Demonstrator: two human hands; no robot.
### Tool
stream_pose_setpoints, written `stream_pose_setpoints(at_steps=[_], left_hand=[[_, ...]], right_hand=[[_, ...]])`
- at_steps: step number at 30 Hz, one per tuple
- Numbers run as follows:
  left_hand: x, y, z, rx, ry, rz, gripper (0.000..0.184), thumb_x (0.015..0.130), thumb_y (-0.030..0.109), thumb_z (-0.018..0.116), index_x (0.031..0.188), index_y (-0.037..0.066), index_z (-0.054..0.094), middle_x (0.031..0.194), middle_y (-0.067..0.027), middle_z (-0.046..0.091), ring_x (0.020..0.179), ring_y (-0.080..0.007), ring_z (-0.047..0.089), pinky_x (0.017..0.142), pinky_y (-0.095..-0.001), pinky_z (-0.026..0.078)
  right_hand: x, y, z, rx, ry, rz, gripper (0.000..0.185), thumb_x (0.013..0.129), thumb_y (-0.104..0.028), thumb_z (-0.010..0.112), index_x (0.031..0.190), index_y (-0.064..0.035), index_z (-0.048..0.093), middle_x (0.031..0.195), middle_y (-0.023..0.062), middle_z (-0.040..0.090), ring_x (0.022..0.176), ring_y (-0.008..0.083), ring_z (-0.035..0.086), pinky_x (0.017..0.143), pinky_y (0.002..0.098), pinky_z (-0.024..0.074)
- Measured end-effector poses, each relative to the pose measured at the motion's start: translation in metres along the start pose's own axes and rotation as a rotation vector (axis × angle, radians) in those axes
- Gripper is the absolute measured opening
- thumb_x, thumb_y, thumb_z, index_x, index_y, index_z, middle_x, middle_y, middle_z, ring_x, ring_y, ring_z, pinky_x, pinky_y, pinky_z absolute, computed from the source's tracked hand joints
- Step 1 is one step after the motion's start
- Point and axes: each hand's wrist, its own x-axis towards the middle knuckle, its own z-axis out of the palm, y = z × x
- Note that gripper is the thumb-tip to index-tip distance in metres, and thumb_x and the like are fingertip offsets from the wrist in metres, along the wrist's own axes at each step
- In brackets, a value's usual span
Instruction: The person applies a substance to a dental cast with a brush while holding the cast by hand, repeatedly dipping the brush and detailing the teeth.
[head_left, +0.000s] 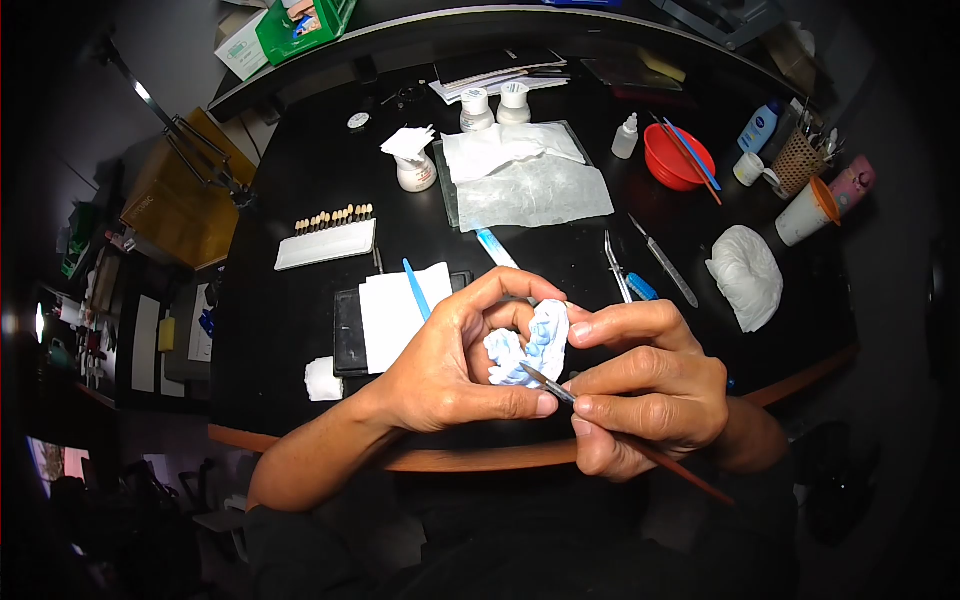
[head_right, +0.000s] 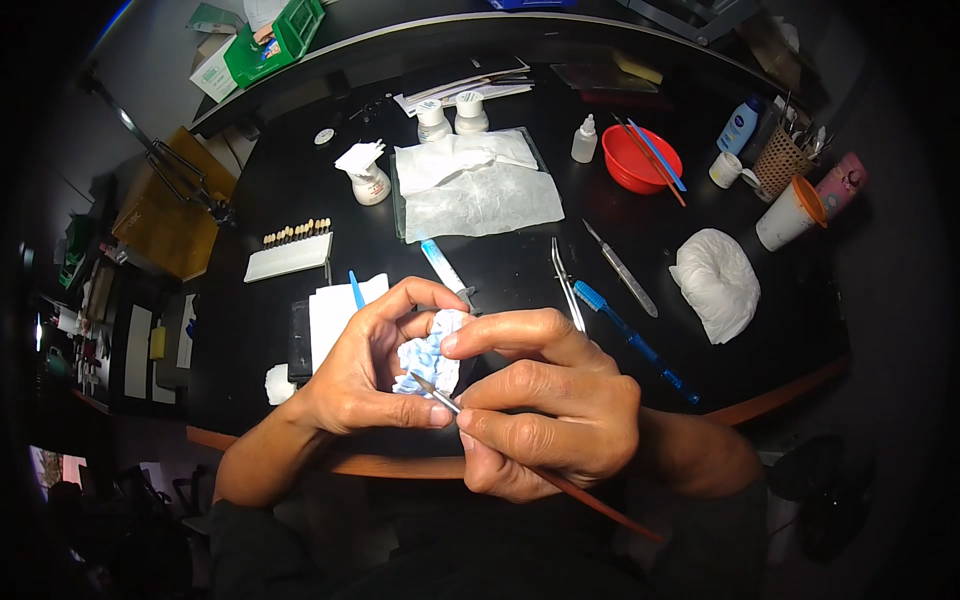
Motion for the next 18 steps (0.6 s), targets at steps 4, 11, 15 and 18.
stream_pose_setpoints(at_steps=[4, 11, 15, 18], left_hand=[[-0.0004, -0.0022, -0.0017, -0.011, -0.003, -0.003, 0.074, 0.083, -0.007, 0.086, 0.144, 0.0, 0.046, 0.119, -0.0095, 0.062, 0.109, -0.0105, 0.065, 0.094, -0.0257, 0.059], [0.0001, -0.0019, -0.0014, 0.006, -0.005, 0.011, 0.075, 0.082, -0.007, 0.086, 0.145, 0.0, 0.046, 0.12, -0.0098, 0.062, 0.11, -0.0105, 0.065, 0.094, -0.0257, 0.059], [0.0003, -0.0032, -0.0024, 0.009, -0.013, 0.029, 0.075, 0.082, -0.008, 0.086, 0.145, 0.0, 0.046, 0.12, -0.0099, 0.062, 0.111, -0.0107, 0.065, 0.095, -0.0259, 0.059], [0.0007, -0.0028, -0.001, 0.009, -0.013, 0.036, 0.074, 0.082, -0.008, 0.086, 0.144, 0.0, 0.046, 0.119, -0.0093, 0.062, 0.11, -0.0105, 0.065, 0.095, -0.0259, 0.059]], right_hand=[[0.0015, 0.0, -0.0013, 0.008, -0.016, 0.008, 0.007, 0.081, 0.002, 0.079, 0.086, 0.0007, 0.073, 0.082, 0.0098, 0.072, 0.105, 0.0357, 0.073, 0.074, 0.0365, 0.0603], [0.0013, -0.0005, -0.001, 0.005, -0.012, 0.007, 0.008, 0.08, 0.003, 0.079, 0.086, 0.0006, 0.073, 0.081, 0.0095, 0.072, 0.105, 0.036, 0.073, 0.073, 0.0362, 0.0603], [0.0005, -0.0003, -0.0006, 0.007, -0.003, -0.001, 0.009, 0.08, 0.003, 0.079, 0.086, 0.0006, 0.073, 0.081, 0.0096, 0.072, 0.105, 0.0362, 0.073, 0.073, 0.0364, 0.0606], [-0.0003, 0.0002, -0.0006, 0.01, -0.008, -0.004, 0.009, 0.08, 0.003, 0.079, 0.086, 0.001, 0.073, 0.081, 0.0097, 0.072, 0.105, 0.0362, 0.073, 0.073, 0.0366, 0.0606]])
